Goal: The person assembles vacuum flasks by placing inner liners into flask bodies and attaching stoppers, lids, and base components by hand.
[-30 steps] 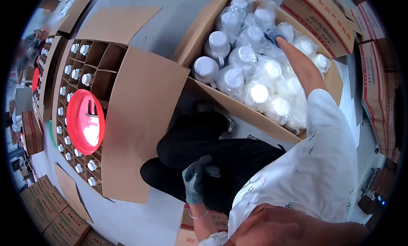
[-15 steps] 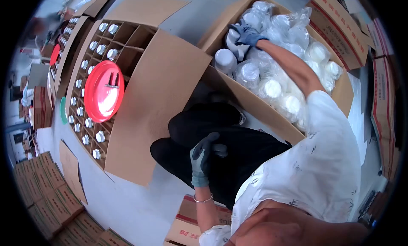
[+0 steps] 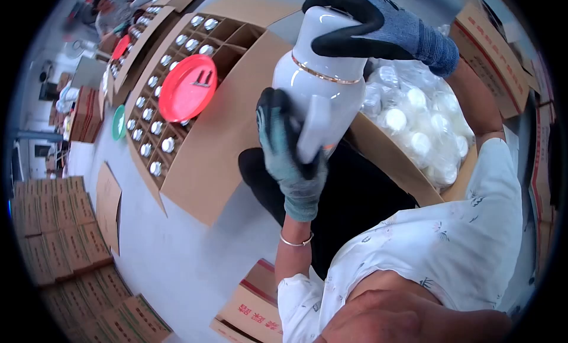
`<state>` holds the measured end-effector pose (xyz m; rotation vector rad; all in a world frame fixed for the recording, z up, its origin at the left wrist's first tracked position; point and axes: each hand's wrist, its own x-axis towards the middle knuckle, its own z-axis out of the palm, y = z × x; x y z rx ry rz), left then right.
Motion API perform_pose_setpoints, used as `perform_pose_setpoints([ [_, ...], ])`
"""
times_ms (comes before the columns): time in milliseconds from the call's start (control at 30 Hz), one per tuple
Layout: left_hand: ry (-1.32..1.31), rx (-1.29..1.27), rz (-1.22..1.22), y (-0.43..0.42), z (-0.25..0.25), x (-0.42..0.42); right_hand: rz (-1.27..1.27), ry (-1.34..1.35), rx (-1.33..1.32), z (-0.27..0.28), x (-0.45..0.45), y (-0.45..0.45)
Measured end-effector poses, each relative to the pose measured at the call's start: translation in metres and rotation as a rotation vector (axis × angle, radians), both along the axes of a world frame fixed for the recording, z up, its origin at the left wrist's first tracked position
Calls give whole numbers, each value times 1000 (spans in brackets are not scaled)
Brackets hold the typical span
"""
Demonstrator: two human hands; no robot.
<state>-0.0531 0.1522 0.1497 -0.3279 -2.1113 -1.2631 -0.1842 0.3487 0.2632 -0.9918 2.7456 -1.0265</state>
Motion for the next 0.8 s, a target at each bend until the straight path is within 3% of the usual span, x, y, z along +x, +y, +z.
perform_pose_setpoints([
  [67,-76,408,27,-23,-3,7,310,-80,-158,0,7,-3],
  [133,-388,819,-68,-43,-25,16,713,-2,-125,4,8,-14],
  [167,-534,880,-130,-55,-48,25,902,-51,-136,-4,4,-22],
  [233,-700,812,-157,-70,-107,59,893,-435,-474,-27,8,-15],
  [367,-719,395,-70,-53,-156,113,328,-343,-642,-78,5,16],
  [433,-683,179,-16,-51,-164,108,-103,-202,-154,-150,8,49],
  [500,-657,28,20,-61,-171,102,-209,42,313,-254,-1,109],
  [567,-629,-83,44,-69,-170,94,-216,-13,754,-293,8,134],
  [667,-597,-219,57,-77,-167,83,-234,289,480,-275,32,85],
  [733,-563,-302,59,-80,-161,78,-55,-253,-221,-207,65,12],
  [800,-512,-402,55,-84,-144,78,-83,-888,-810,-168,96,-34],
])
